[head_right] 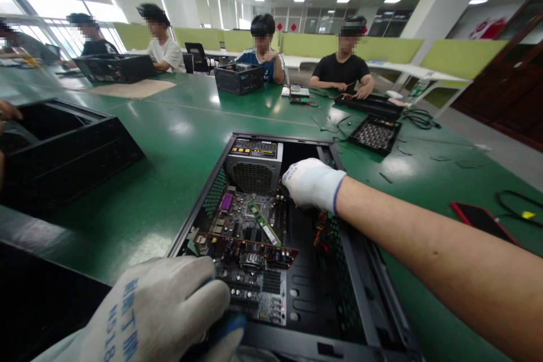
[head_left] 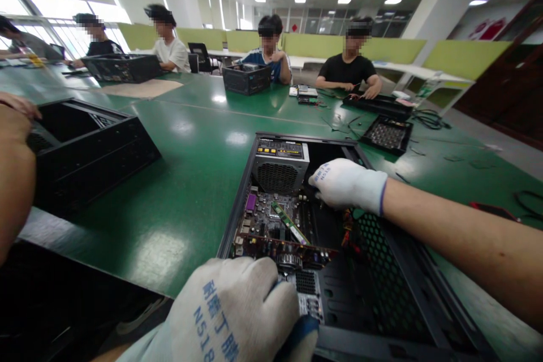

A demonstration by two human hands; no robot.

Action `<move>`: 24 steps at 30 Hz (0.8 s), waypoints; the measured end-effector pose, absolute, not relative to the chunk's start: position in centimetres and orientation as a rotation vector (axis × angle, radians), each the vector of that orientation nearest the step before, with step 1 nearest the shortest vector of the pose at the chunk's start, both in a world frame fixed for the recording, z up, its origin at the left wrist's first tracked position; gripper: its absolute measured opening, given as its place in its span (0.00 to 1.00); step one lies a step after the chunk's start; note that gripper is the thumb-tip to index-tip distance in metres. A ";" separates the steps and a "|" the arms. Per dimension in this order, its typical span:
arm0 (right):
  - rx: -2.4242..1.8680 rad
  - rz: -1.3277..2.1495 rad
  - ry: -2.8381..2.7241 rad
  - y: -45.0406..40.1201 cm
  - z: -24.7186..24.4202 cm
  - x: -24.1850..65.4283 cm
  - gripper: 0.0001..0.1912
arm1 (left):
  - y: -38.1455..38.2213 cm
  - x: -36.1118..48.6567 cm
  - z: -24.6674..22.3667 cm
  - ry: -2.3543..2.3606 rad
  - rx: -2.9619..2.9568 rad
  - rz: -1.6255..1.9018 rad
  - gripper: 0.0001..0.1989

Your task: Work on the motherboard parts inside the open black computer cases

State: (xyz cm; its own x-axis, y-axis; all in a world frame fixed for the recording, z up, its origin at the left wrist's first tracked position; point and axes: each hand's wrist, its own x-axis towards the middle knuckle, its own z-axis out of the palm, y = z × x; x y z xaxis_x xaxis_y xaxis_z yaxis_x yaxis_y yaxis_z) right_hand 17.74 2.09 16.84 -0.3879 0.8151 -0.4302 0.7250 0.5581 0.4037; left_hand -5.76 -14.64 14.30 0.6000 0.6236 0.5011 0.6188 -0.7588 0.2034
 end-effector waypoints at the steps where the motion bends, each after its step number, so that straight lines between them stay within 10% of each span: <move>1: 1.233 0.196 2.205 2.2 16.7 17.8 0.15 | -14.7 -5.8 14.2 1.089 2.795 0.883 0.07; 24: 0.991 -0.134 2.206 -0.8 14.9 11.9 0.15 | -14.7 -5.9 14.0 1.079 2.783 0.865 0.05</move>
State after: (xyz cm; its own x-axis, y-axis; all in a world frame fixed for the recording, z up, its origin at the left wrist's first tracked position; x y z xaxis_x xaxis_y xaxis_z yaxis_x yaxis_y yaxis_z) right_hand 11.90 -0.76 14.91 -0.4586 0.6165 -0.6400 0.6895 0.7012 0.1815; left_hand -5.92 -14.72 14.03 0.6040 0.6310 0.4868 0.6120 -0.7585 0.2238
